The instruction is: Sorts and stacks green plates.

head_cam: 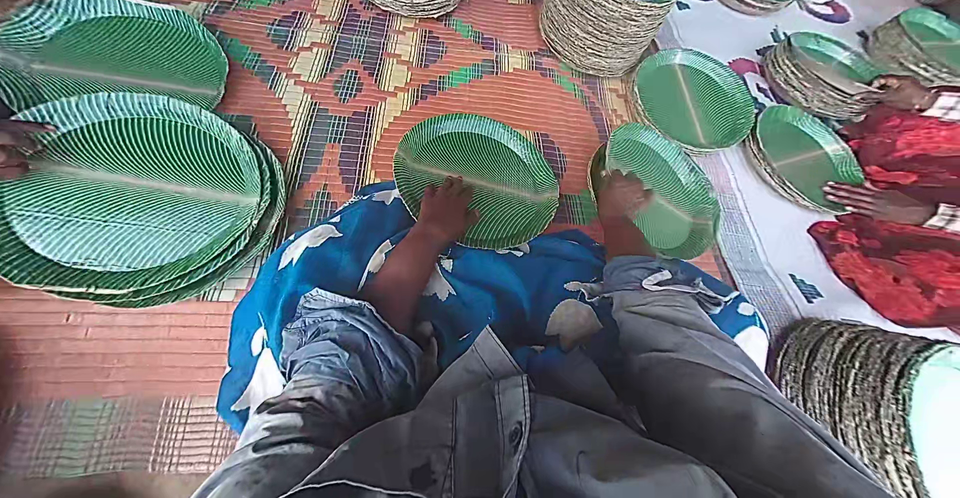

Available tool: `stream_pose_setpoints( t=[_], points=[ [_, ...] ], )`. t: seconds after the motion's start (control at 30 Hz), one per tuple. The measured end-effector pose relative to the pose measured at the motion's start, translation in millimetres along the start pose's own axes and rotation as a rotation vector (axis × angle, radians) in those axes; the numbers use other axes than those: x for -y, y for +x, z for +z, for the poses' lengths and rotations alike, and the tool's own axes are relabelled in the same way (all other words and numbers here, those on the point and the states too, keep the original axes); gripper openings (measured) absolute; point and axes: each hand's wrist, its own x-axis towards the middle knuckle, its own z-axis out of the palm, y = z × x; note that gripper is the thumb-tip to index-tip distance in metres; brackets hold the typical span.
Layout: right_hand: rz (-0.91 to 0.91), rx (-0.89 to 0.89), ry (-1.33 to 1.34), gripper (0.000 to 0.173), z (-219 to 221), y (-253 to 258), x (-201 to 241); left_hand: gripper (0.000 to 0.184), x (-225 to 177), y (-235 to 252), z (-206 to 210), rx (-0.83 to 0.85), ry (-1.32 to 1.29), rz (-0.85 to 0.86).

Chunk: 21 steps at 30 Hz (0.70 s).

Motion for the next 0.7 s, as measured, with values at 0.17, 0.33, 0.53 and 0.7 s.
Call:
stream_pose_setpoints(
  t=[0.17,0.33,0.53,0.7],
  points=[
    [-0.828,-0.077,0.354,0.029,-17,-65,60,0.069,-1,-1,15,-0.824,0.034,0.239],
    [-0.983,0.53,0.377,0.045,-20,-108,97,0.058,-11,-16,-1,-0.237,0.136,0.086],
    [-0.037,0.21,0.214,0.052,-15,-22,46,0.055,-11,-5,-1,0.002,0.135,0.006],
    [0.259,0.458,0.019,0.038,-3,-14,28,0.057,-13,3,-5,0.068,0.131,-0.007]
  ],
)
